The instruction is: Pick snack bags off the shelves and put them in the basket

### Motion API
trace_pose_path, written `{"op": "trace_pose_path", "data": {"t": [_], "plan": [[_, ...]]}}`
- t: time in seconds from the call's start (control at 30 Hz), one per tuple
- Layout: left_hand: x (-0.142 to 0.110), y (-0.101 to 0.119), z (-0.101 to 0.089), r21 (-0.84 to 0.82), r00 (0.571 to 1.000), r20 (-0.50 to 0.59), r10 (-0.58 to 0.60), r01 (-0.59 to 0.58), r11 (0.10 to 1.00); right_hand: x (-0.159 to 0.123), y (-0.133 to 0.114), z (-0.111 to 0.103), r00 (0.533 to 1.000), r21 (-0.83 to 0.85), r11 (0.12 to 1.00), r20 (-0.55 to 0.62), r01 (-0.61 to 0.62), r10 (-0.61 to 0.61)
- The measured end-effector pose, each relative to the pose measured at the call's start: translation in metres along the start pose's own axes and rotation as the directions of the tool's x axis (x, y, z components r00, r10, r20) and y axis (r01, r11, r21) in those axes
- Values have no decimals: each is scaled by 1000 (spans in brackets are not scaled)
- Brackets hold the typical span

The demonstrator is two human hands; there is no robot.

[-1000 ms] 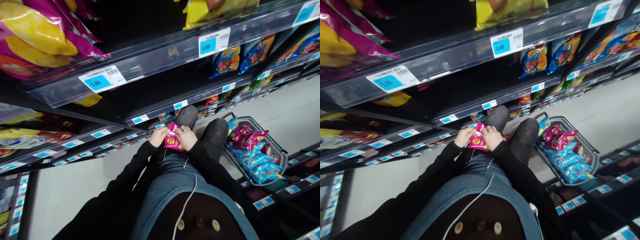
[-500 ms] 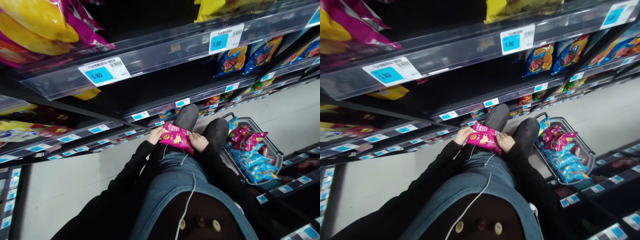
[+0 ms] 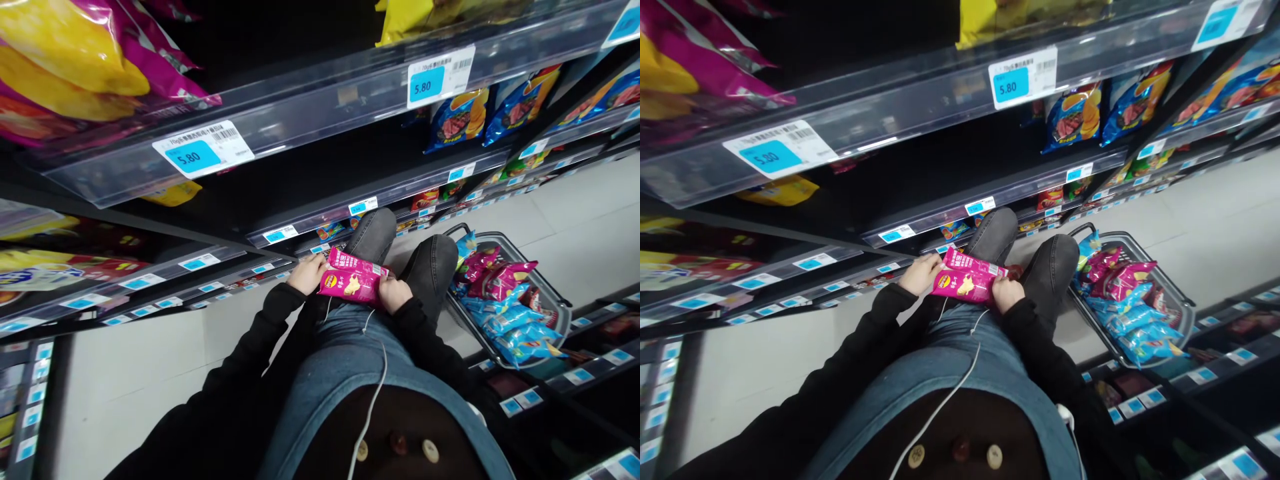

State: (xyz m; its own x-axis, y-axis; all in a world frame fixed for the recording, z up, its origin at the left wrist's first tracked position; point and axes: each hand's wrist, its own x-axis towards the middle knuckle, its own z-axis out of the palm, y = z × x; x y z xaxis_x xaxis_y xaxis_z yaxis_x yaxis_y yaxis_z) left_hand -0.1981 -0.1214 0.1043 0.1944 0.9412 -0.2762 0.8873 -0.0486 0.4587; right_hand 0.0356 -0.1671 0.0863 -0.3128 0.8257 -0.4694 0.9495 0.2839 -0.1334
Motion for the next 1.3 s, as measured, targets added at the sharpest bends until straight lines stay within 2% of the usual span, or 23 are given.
{"op": "trace_pose_path", "data": {"t": [0.07,0.1,0.17,0.23,0.27,0.33,0.37,0.4,0.43,0.5,0.57,0.63,0.73,0.83,0.97,1.07,1.17,1.3], "plan": [[-2,24,-7,173,989,-115,92,-71,982,-2,-10,-2,999,1,1000,-40,-2,2],[-2,37,-8,212,979,-104,178,-153,965,-3,-14,-3,998,4,1000,-69,3,-2],[0,57,-1,202,934,58,353,-358,912,-4,-18,-3,989,27,999,-148,28,-24],[6,66,13,169,879,215,425,-462,871,-2,-14,1,967,107,992,-250,71,-42],[9,66,20,158,862,259,437,-484,861,-1,-9,6,951,185,980,-309,76,-15],[15,59,31,140,847,275,455,-503,853,3,4,21,903,427,904,-395,19,168],[16,53,34,129,842,263,471,-515,848,5,11,30,882,576,817,-372,-24,289],[17,48,35,122,837,245,489,-527,841,6,17,40,880,719,693,-295,-52,373],[17,43,35,120,833,228,504,-538,835,7,21,50,900,838,542,-187,-63,393],[17,40,33,122,817,214,536,-567,815,7,24,65,968,973,222,-2,-56,250],[19,43,30,103,768,230,597,-629,770,6,21,73,992,999,-34,33,-29,125],[25,51,30,54,681,267,682,-717,695,4,14,73,988,980,-199,17,15,155],[38,63,32,13,562,333,757,-806,592,1,6,66,979,941,-338,32,39,202],[47,70,32,37,508,394,766,-842,539,0,5,62,971,929,-367,57,34,233],[44,73,28,91,448,462,765,-882,462,-3,7,65,947,946,-323,123,-22,296],[36,75,30,190,460,460,759,-886,422,-7,8,66,925,974,-225,104,-21,365],[31,79,36,307,487,439,755,-871,383,-11,9,66,892,989,-144,28,42,452],[30,89,41,374,483,425,765,-864,337,-12,11,65,894,972,-140,-110,187,435]]}}
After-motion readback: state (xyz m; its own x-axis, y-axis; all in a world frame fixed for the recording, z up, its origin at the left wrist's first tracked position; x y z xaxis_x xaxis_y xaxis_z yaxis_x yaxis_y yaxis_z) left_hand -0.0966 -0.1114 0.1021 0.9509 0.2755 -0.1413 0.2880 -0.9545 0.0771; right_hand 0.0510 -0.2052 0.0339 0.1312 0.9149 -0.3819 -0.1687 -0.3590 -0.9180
